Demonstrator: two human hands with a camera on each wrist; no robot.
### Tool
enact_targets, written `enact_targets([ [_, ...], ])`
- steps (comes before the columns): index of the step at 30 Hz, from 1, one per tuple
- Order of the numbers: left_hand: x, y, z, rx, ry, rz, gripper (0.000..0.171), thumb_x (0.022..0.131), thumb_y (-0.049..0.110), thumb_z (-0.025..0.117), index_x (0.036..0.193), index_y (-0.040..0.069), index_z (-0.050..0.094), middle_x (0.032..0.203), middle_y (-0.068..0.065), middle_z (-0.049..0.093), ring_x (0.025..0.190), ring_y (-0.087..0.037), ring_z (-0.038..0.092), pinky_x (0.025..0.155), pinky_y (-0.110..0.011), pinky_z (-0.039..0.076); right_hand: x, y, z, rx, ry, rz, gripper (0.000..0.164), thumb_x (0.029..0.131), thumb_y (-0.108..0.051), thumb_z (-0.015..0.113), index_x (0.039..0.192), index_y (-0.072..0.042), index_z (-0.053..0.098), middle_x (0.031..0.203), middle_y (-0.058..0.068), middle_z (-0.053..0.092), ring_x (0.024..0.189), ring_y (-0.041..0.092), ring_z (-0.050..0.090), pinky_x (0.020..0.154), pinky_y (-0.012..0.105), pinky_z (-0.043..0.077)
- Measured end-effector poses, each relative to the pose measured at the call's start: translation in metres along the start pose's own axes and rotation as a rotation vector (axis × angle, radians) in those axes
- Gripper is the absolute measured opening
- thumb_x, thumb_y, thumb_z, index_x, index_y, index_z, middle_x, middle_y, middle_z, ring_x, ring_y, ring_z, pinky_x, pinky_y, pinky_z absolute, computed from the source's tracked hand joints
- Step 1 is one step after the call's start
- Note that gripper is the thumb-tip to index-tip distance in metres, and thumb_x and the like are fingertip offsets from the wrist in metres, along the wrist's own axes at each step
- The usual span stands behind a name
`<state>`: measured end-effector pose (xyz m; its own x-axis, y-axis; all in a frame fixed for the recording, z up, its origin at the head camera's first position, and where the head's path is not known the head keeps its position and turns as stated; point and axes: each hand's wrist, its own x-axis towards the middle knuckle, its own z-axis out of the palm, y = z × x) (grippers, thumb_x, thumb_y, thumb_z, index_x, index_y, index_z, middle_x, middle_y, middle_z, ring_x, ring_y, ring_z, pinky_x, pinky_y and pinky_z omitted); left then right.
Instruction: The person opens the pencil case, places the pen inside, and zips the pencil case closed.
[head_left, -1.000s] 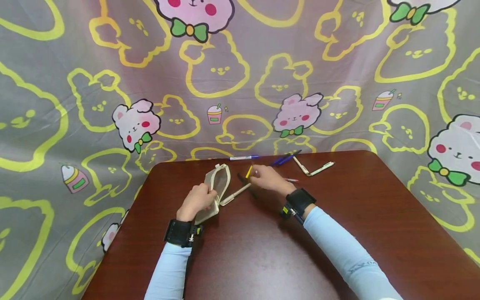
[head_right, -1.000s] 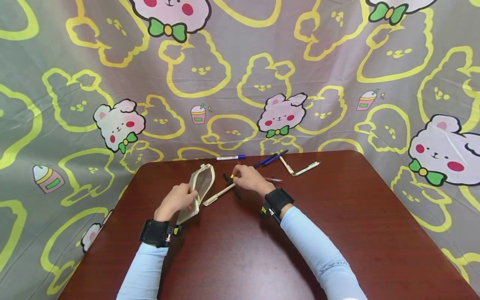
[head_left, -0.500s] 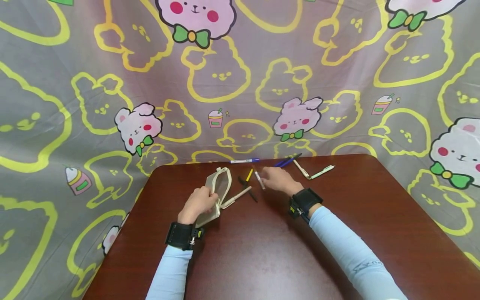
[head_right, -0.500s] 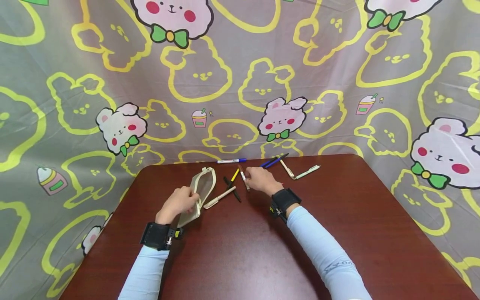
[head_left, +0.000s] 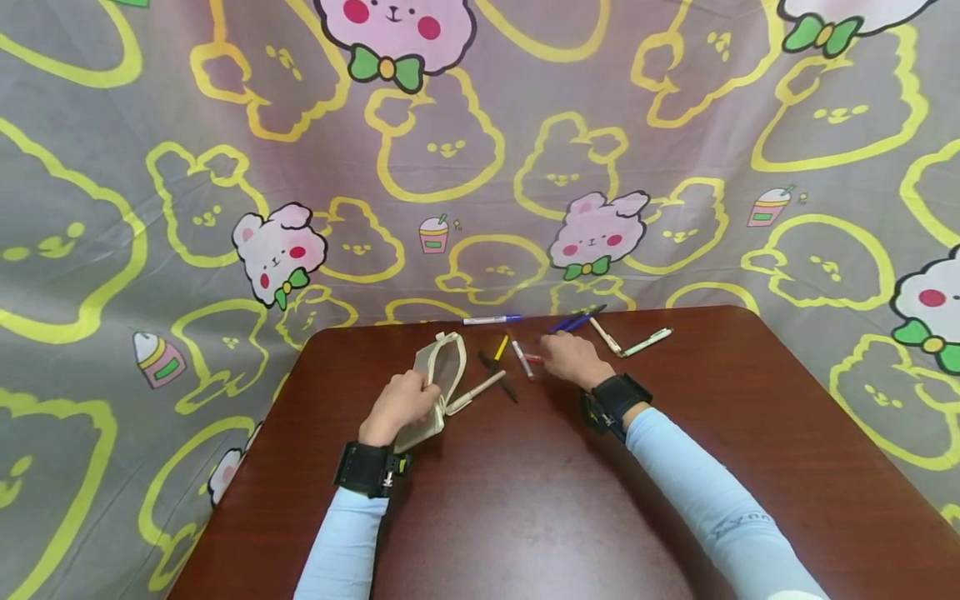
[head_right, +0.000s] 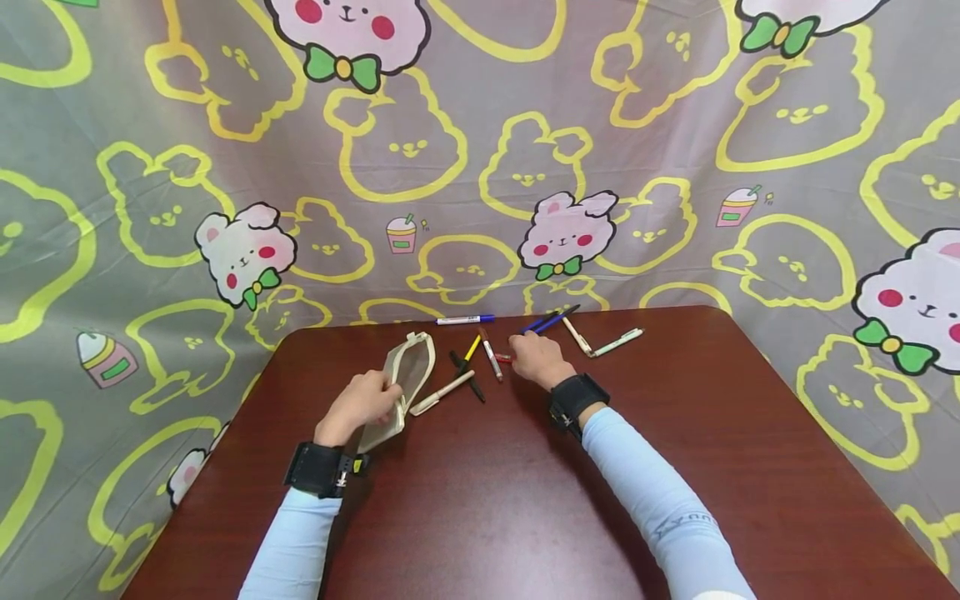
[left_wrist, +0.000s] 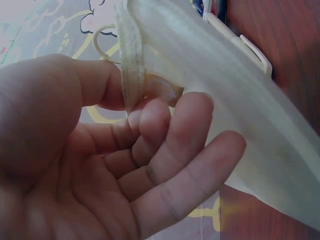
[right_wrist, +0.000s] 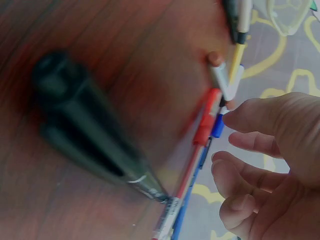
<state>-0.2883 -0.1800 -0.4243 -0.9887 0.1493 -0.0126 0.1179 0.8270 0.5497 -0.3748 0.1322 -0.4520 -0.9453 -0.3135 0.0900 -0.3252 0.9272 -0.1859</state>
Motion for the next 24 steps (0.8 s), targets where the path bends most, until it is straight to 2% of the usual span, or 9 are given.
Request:
enact_targets([
  [8,0.000,0.001,0.000,0.009,0.007,0.011,0.025,0.089,0.020,0.052,0.065,0.012,0.052,0.057,-0.002,0.061,0.051,-0.013,0.059,0.050,-0.026,0.043,0.002,0.008,0.009,-0.036,-0.005,0.010,0.021,0.085,-0.014,0.061,0.106,-0.010,0.064,0.096,0.014,0.066,0.085,0.031,0.065,0.059,0.046,0.051],
  [14,-0.001,0.002,-0.001,0.007,0.005,0.005,0.024,0.089,0.020,0.051,0.066,0.012,0.053,0.057,-0.001,0.061,0.051,-0.013,0.059,0.050,-0.026,0.042,0.004,0.009,0.012,-0.084,-0.011,0.006,0.020,0.088,-0.010,0.058,0.107,-0.010,0.065,0.098,0.016,0.065,0.087,0.033,0.065,0.062,0.048,0.052],
  [24,-0.001,0.002,-0.001,-0.007,0.000,-0.015,0.023,0.089,0.021,0.051,0.068,0.012,0.053,0.060,-0.003,0.061,0.052,-0.014,0.059,0.049,-0.026,0.041,0.005,0.006,0.015,-0.182,-0.024,-0.044,0.012,0.090,-0.007,0.058,0.100,-0.010,0.065,0.098,0.017,0.065,0.086,0.034,0.066,0.062,0.049,0.053],
])
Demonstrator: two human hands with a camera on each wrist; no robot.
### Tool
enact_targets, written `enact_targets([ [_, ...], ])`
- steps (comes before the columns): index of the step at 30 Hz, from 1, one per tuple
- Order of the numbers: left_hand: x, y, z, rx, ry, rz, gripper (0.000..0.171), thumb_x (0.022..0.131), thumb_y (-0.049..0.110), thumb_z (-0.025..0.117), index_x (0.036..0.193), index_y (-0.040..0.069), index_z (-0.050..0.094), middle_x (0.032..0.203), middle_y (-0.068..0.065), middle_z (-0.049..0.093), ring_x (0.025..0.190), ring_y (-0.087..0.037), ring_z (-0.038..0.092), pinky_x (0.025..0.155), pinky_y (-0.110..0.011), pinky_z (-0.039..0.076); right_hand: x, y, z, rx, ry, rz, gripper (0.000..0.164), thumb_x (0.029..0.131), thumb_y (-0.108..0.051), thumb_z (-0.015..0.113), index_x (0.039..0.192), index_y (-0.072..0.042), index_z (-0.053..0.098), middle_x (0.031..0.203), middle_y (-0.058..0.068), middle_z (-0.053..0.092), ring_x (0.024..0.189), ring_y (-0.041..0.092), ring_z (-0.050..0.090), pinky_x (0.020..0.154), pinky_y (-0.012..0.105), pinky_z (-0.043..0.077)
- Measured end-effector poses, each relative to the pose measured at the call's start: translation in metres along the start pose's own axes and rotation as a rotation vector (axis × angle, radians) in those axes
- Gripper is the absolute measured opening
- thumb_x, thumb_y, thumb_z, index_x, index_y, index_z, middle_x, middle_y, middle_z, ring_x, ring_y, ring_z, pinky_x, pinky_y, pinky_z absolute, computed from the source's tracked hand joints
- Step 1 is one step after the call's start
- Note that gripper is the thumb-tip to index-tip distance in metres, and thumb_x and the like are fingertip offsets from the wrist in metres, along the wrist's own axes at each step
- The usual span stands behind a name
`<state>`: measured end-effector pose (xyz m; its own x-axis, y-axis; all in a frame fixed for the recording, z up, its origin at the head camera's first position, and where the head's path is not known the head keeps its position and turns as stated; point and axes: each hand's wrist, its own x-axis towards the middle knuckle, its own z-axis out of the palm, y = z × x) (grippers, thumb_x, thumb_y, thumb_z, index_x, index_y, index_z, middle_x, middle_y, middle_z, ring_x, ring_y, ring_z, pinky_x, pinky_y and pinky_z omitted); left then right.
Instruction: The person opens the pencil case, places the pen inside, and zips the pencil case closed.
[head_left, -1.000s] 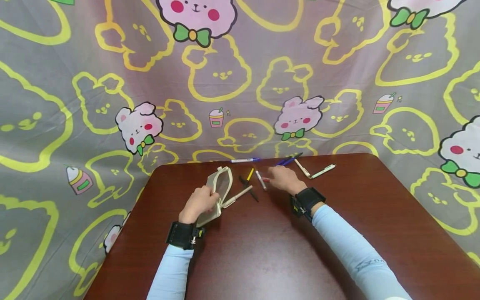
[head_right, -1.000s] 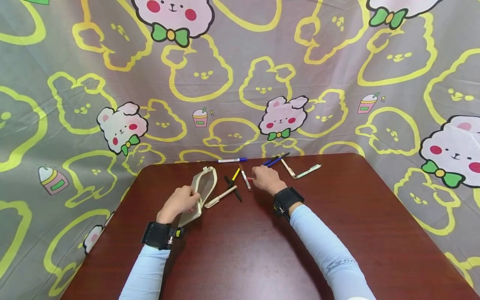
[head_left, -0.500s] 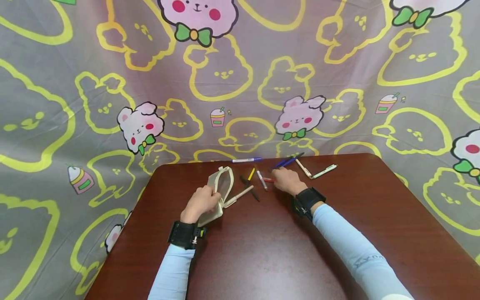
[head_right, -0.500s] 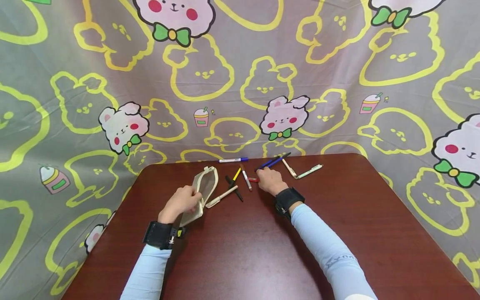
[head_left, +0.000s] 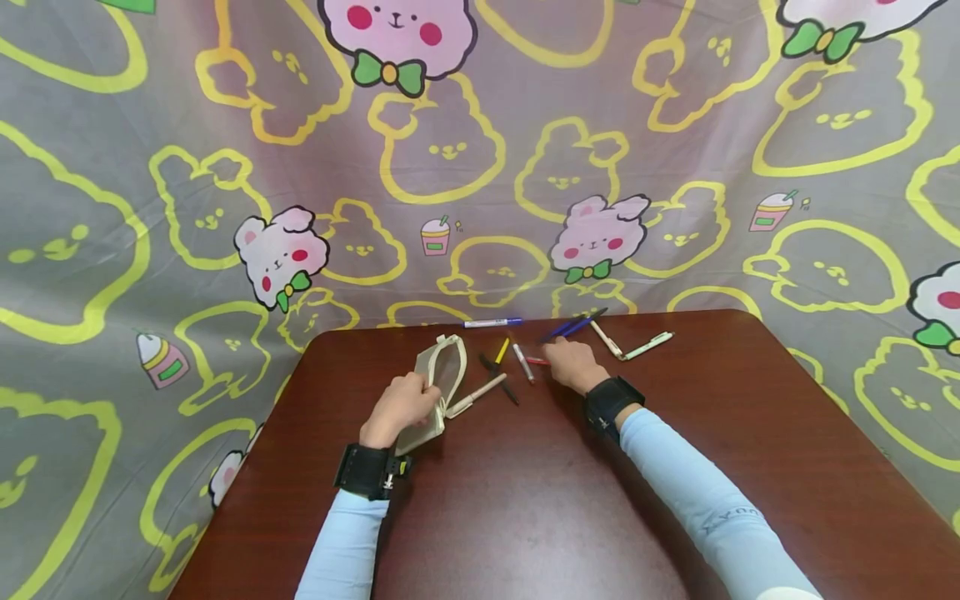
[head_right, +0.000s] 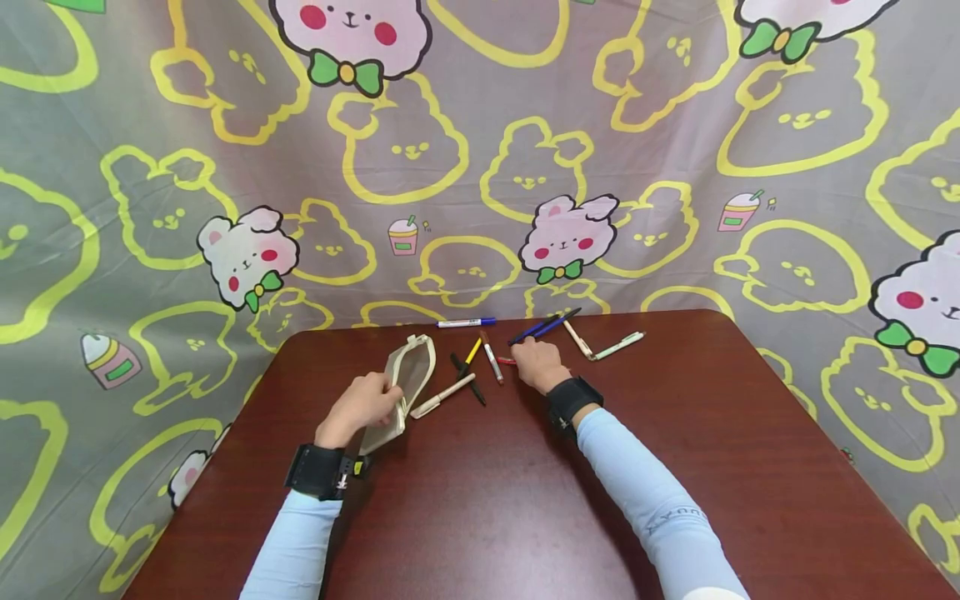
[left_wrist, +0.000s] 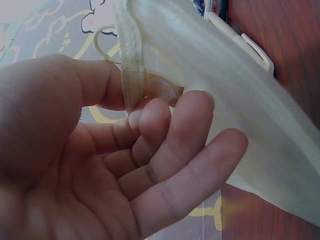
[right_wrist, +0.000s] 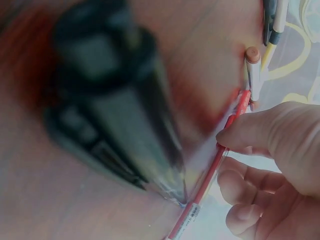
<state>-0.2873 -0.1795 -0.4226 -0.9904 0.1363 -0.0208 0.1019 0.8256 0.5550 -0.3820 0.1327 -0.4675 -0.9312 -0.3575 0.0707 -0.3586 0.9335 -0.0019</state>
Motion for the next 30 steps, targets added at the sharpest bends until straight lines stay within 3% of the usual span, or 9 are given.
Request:
enact_targets([
  [10,0.000,0.001,-0.001,-0.001,-0.004,0.001,0.023,0.089,0.020,0.051,0.068,0.011,0.054,0.060,-0.003,0.062,0.051,-0.015,0.060,0.050,-0.026,0.044,0.001,-0.002,-0.008,0.028,0.012,0.032,0.011,0.091,-0.012,0.058,0.082,-0.010,0.066,0.085,0.011,0.067,0.073,0.028,0.066,0.054,0.045,0.051],
  [16,0.000,0.001,-0.001,-0.016,-0.014,-0.016,0.022,0.090,0.020,0.051,0.070,0.011,0.056,0.061,-0.004,0.063,0.052,-0.015,0.060,0.050,-0.027,0.045,0.003,0.001,-0.013,0.082,-0.026,0.050,0.017,0.087,-0.018,0.061,0.070,-0.015,0.057,0.074,0.003,0.060,0.067,0.020,0.059,0.052,0.039,0.046],
  [19,0.000,0.000,0.000,-0.017,-0.015,-0.018,0.022,0.090,0.021,0.051,0.071,0.011,0.056,0.061,-0.004,0.063,0.053,-0.015,0.060,0.050,-0.027,0.045,0.002,0.003,-0.015,0.180,-0.062,0.057,0.026,0.084,-0.020,0.063,0.063,-0.017,0.048,0.063,-0.002,0.047,0.056,0.016,0.047,0.047,0.034,0.037],
  [22,0.001,0.000,0.001,-0.014,-0.009,-0.011,0.023,0.090,0.021,0.052,0.069,0.011,0.055,0.061,-0.003,0.063,0.052,-0.015,0.061,0.050,-0.027,0.045,0.003,0.005,-0.015,0.351,-0.076,0.063,0.032,0.082,-0.020,0.062,0.058,-0.017,0.041,0.057,-0.005,0.034,0.050,0.012,0.033,0.046,0.028,0.027],
  [25,0.003,0.001,0.001,-0.011,-0.007,-0.006,0.024,0.090,0.021,0.052,0.069,0.011,0.055,0.060,-0.003,0.063,0.052,-0.015,0.060,0.050,-0.026,0.044,0.005,0.007,-0.014,0.533,-0.069,0.090,0.030,0.083,-0.021,0.061,0.058,-0.016,0.046,0.053,-0.006,0.041,0.046,0.009,0.037,0.045,0.024,0.029],
  [30,0.003,0.002,0.001,-0.013,-0.016,-0.015,0.023,0.091,0.021,0.052,0.070,0.011,0.056,0.060,-0.003,0.063,0.052,-0.014,0.060,0.050,-0.026,0.044,0.006,0.006,-0.016,0.742,-0.097,0.165,0.019,0.086,-0.024,0.062,0.075,-0.008,0.063,0.063,0.002,0.063,0.051,0.015,0.055,0.045,0.026,0.042],
])
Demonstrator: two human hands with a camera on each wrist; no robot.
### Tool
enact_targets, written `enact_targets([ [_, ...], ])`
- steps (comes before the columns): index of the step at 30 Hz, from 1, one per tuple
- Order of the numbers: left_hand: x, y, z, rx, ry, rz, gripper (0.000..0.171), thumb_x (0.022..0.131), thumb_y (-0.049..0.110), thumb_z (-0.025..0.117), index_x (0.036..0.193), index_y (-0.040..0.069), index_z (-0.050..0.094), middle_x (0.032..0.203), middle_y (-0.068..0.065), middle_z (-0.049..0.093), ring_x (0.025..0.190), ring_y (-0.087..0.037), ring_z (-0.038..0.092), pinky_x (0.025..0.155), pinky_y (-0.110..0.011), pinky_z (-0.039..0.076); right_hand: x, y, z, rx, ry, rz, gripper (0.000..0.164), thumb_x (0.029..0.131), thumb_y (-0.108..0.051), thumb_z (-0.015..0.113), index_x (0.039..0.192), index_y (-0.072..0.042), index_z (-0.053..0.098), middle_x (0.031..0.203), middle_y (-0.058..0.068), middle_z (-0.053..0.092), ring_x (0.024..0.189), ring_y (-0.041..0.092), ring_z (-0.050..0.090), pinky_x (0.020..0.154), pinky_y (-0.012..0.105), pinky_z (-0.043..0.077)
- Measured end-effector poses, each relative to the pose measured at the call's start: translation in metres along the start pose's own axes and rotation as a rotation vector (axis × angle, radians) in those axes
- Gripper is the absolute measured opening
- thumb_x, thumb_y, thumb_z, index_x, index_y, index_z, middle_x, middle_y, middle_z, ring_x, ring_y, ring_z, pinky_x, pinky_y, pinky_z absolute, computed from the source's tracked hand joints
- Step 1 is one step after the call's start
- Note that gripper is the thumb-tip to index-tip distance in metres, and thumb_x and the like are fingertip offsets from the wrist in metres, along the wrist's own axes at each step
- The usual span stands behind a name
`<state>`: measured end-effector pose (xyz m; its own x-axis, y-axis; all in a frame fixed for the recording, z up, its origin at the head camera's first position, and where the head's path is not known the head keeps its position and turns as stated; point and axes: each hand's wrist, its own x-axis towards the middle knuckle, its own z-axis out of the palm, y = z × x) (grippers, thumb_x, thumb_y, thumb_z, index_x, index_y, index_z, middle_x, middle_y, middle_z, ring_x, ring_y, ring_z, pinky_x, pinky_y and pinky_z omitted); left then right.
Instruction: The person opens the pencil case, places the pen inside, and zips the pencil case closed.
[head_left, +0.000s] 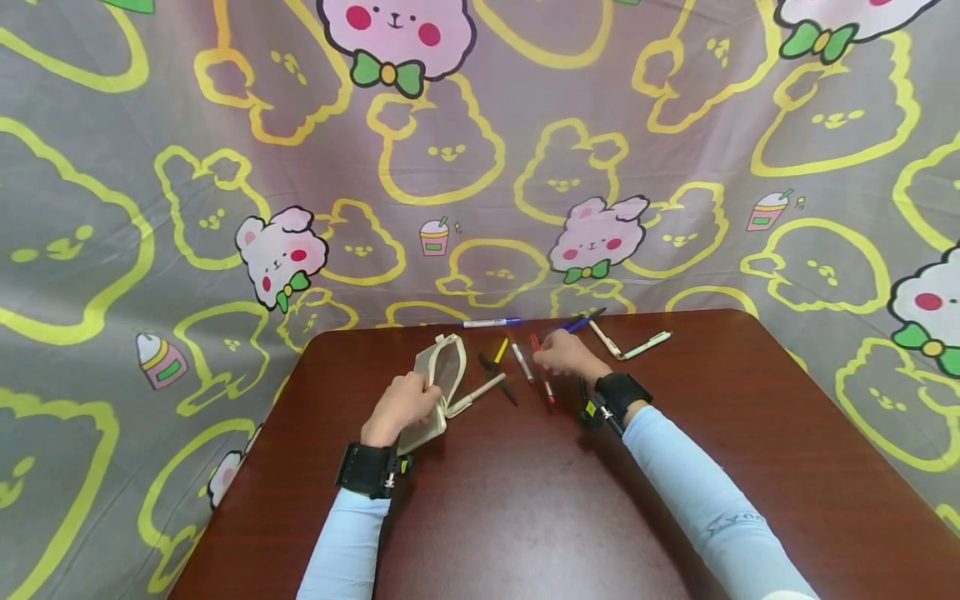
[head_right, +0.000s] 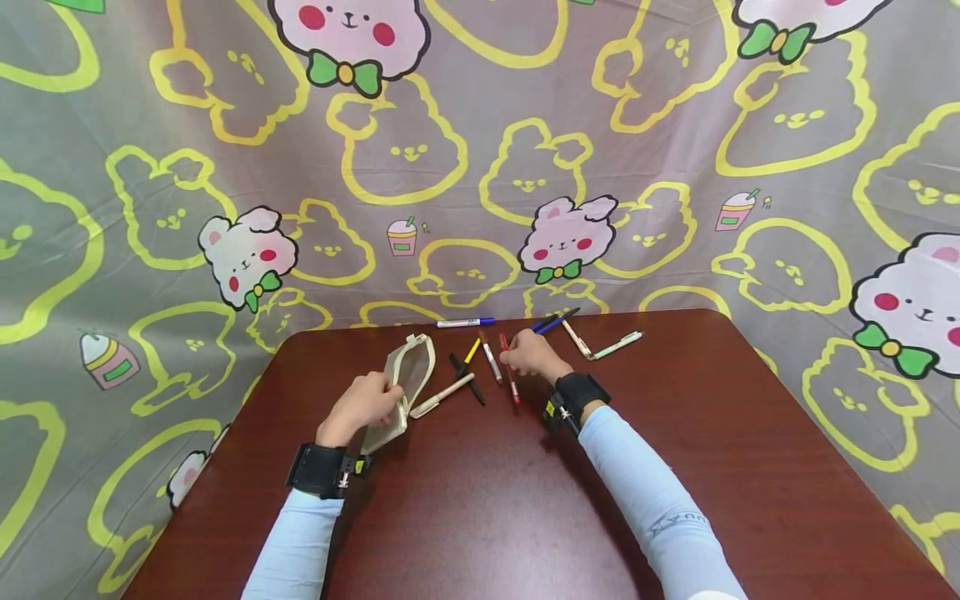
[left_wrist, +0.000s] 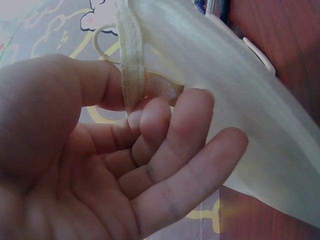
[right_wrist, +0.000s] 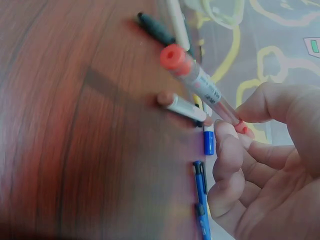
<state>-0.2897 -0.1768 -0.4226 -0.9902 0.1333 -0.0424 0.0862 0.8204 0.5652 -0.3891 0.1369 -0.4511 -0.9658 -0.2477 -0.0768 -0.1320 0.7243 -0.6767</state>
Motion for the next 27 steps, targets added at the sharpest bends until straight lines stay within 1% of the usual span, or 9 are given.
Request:
enact_targets([
  [4,-0.001,0.000,-0.002,0.006,0.009,-0.003,0.023,0.090,0.021,0.052,0.070,0.012,0.056,0.060,-0.003,0.063,0.052,-0.014,0.060,0.049,-0.026,0.043,0.001,-0.007,0.001,0.095,-0.030,0.013,0.020,0.087,-0.023,0.061,0.080,-0.005,0.066,0.064,0.002,0.062,0.050,0.013,0.053,0.044,0.025,0.041],
  [7,-0.001,-0.001,-0.003,0.011,0.017,-0.004,0.023,0.090,0.021,0.052,0.069,0.012,0.056,0.060,-0.003,0.063,0.052,-0.015,0.060,0.049,-0.026,0.043,0.002,-0.007,0.003,0.177,-0.061,0.017,0.020,0.090,-0.022,0.060,0.084,-0.004,0.067,0.066,0.002,0.063,0.052,0.012,0.054,0.046,0.025,0.042],
  [11,-0.003,-0.002,0.000,-0.011,0.011,-0.007,0.023,0.089,0.021,0.052,0.069,0.012,0.055,0.061,-0.003,0.063,0.053,-0.015,0.061,0.048,-0.027,0.042,0.002,-0.007,0.008,0.324,-0.094,0.044,0.020,0.091,-0.020,0.057,0.088,-0.002,0.066,0.067,0.002,0.064,0.055,0.013,0.056,0.050,0.025,0.045],
  [13,-0.003,-0.002,0.002,-0.023,0.000,-0.011,0.022,0.090,0.021,0.052,0.070,0.012,0.055,0.062,-0.003,0.063,0.054,-0.015,0.060,0.048,-0.027,0.042,0.000,-0.008,0.012,0.406,-0.109,0.060,0.019,0.091,-0.018,0.057,0.088,-0.001,0.064,0.065,0.001,0.061,0.056,0.013,0.056,0.050,0.025,0.045],
  [16,-0.003,-0.003,0.006,-0.022,-0.013,-0.012,0.022,0.090,0.022,0.051,0.070,0.012,0.055,0.062,-0.002,0.062,0.054,-0.014,0.060,0.048,-0.028,0.042,-0.001,-0.013,0.018,0.539,-0.143,0.084,0.019,0.092,-0.017,0.056,0.087,0.000,0.061,0.063,0.001,0.055,0.056,0.013,0.054,0.052,0.025,0.044],
  [19,-0.001,-0.002,0.006,-0.012,-0.010,-0.009,0.023,0.091,0.022,0.052,0.070,0.012,0.056,0.061,-0.003,0.063,0.054,-0.015,0.059,0.049,-0.028,0.042,0.001,-0.021,0.022,0.635,-0.158,0.096,0.018,0.093,-0.016,0.056,0.088,0.001,0.060,0.065,0.001,0.056,0.057,0.013,0.053,0.054,0.026,0.045],
  [22,0.001,0.000,0.004,-0.005,-0.003,-0.007,0.023,0.090,0.022,0.052,0.070,0.012,0.057,0.060,-0.003,0.063,0.053,-0.015,0.060,0.050,-0.028,0.044,0.004,-0.028,0.027,0.683,-0.159,0.098,0.019,0.092,-0.014,0.057,0.091,0.004,0.062,0.067,0.002,0.060,0.056,0.012,0.054,0.053,0.026,0.044],
  [24,0.001,0.001,0.003,-0.005,-0.008,-0.011,0.023,0.090,0.022,0.052,0.070,0.012,0.057,0.060,-0.004,0.064,0.053,-0.016,0.060,0.050,-0.028,0.044,0.006,-0.032,0.030,0.669,-0.154,0.092,0.019,0.091,-0.015,0.057,0.093,0.003,0.064,0.068,0.001,0.063,0.055,0.010,0.056,0.050,0.024,0.043],
  [27,0.001,0.002,0.002,-0.005,-0.012,-0.014,0.023,0.089,0.022,0.052,0.069,0.012,0.057,0.060,-0.004,0.064,0.052,-0.016,0.061,0.050,-0.028,0.045,0.007,-0.039,0.036,0.684,-0.146,0.093,0.018,0.090,-0.016,0.058,0.092,0.001,0.065,0.068,0.000,0.065,0.054,0.009,0.057,0.048,0.023,0.040],
])
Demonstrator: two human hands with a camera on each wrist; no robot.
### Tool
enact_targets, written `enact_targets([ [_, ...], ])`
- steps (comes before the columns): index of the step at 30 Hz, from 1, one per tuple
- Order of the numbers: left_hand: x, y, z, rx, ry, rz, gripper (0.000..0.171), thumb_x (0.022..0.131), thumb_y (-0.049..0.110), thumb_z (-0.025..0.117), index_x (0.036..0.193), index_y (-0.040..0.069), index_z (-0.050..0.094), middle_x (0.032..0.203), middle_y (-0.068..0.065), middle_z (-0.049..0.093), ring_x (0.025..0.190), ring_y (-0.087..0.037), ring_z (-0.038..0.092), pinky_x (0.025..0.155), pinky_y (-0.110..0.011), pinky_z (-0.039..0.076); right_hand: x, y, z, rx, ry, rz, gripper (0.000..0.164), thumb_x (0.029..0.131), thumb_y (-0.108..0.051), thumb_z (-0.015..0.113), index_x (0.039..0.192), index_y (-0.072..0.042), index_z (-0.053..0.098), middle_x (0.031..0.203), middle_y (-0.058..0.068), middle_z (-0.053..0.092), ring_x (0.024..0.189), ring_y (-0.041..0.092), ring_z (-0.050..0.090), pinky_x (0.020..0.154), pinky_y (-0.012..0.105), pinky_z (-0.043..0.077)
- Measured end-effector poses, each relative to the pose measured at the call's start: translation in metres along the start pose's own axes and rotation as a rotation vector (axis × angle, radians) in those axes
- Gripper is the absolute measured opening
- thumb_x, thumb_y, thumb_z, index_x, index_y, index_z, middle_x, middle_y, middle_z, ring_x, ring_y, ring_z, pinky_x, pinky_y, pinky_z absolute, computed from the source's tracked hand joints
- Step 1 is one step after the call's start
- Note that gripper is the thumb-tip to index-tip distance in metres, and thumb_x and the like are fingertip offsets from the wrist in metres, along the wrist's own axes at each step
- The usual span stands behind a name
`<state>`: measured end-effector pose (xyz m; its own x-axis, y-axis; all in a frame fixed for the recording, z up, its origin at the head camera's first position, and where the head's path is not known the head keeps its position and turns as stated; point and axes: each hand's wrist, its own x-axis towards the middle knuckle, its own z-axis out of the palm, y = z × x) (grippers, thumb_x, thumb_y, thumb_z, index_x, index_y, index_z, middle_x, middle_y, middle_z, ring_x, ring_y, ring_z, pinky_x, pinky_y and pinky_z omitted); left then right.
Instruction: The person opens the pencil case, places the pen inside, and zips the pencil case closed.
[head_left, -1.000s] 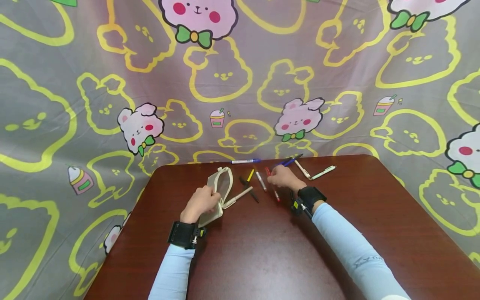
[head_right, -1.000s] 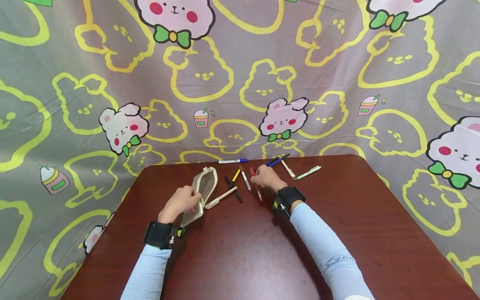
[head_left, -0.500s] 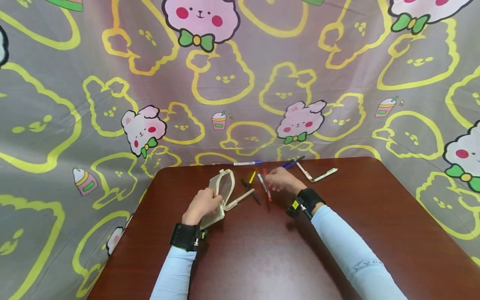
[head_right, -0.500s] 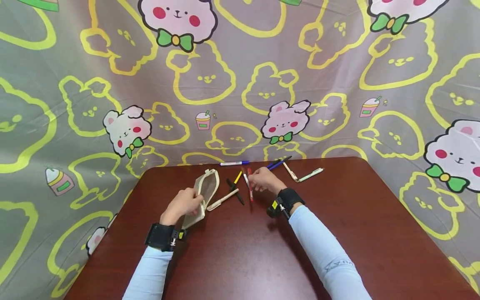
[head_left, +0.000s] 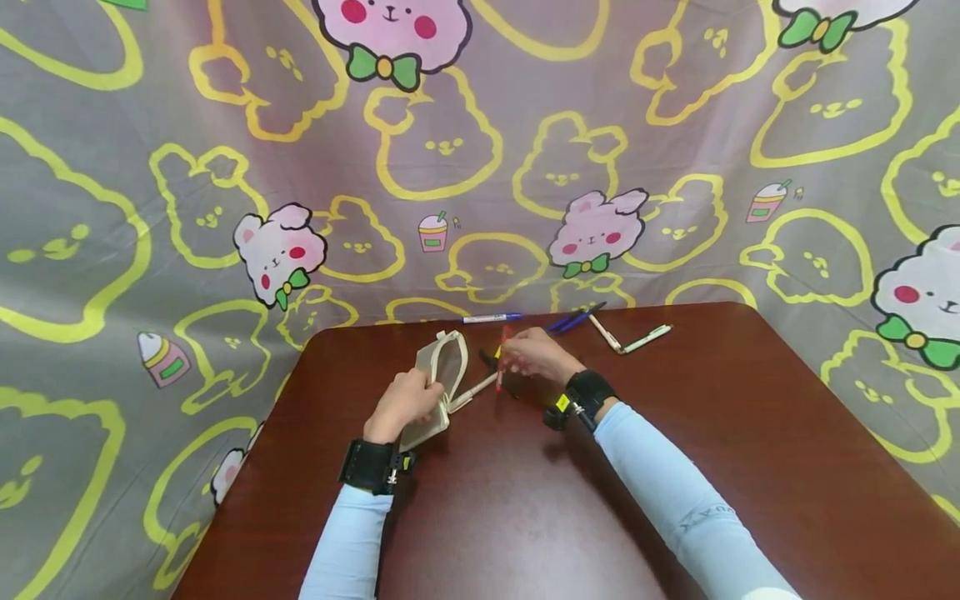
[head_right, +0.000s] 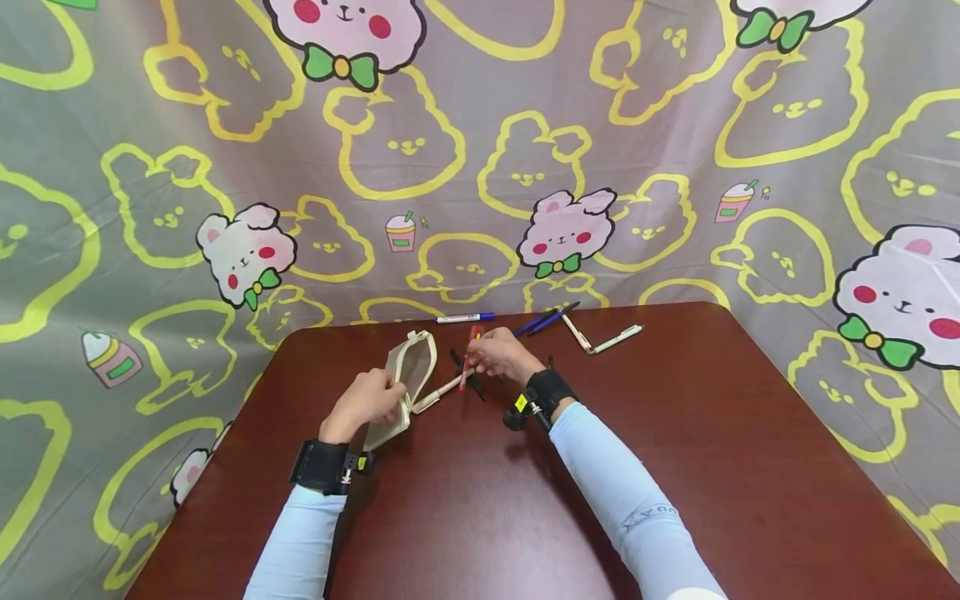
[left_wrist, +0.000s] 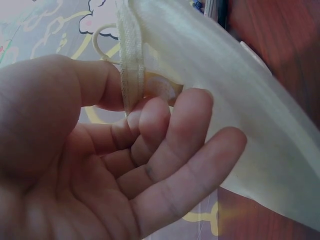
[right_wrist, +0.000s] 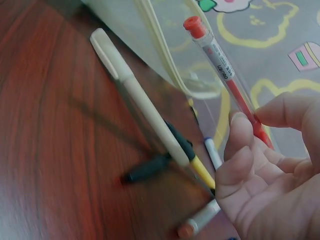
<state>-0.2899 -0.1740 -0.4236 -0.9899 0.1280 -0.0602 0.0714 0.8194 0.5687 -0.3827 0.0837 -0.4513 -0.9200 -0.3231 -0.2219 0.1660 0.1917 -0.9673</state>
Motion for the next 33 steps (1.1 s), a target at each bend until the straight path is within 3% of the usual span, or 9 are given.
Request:
enact_targets([
  [6,0.002,0.002,0.000,0.009,0.016,0.012,0.024,0.089,0.023,0.052,0.068,0.013,0.058,0.059,-0.003,0.064,0.052,-0.015,0.061,0.050,-0.027,0.045,0.006,-0.008,0.020,0.058,0.042,-0.015,0.013,0.090,-0.016,0.061,0.090,-0.003,0.064,0.068,0.001,0.067,0.051,0.010,0.058,0.046,0.022,0.041],
  [14,0.003,0.004,0.001,0.013,0.015,0.026,0.023,0.088,0.023,0.053,0.067,0.013,0.057,0.057,-0.002,0.063,0.050,-0.015,0.060,0.050,-0.027,0.045,0.010,-0.014,0.040,0.068,0.080,0.014,0.012,0.089,-0.015,0.064,0.093,-0.004,0.066,0.070,0.000,0.069,0.051,0.011,0.058,0.056,0.027,0.049],
  [22,0.003,0.004,-0.001,0.035,0.039,0.034,0.023,0.087,0.023,0.052,0.067,0.013,0.057,0.057,-0.003,0.065,0.050,-0.016,0.062,0.050,-0.028,0.045,0.014,-0.019,0.056,0.072,0.060,0.012,0.011,0.087,-0.016,0.064,0.089,-0.006,0.067,0.068,0.001,0.068,0.050,0.010,0.057,0.053,0.027,0.050],
  [33,0.002,0.003,0.003,0.020,0.009,0.027,0.025,0.089,0.023,0.052,0.067,0.013,0.057,0.061,-0.007,0.068,0.054,-0.020,0.065,0.050,-0.028,0.046,0.008,-0.015,0.071,0.048,0.029,0.036,0.015,0.088,-0.015,0.062,0.090,-0.003,0.070,0.067,0.000,0.067,0.049,0.009,0.055,0.052,0.026,0.048],
])
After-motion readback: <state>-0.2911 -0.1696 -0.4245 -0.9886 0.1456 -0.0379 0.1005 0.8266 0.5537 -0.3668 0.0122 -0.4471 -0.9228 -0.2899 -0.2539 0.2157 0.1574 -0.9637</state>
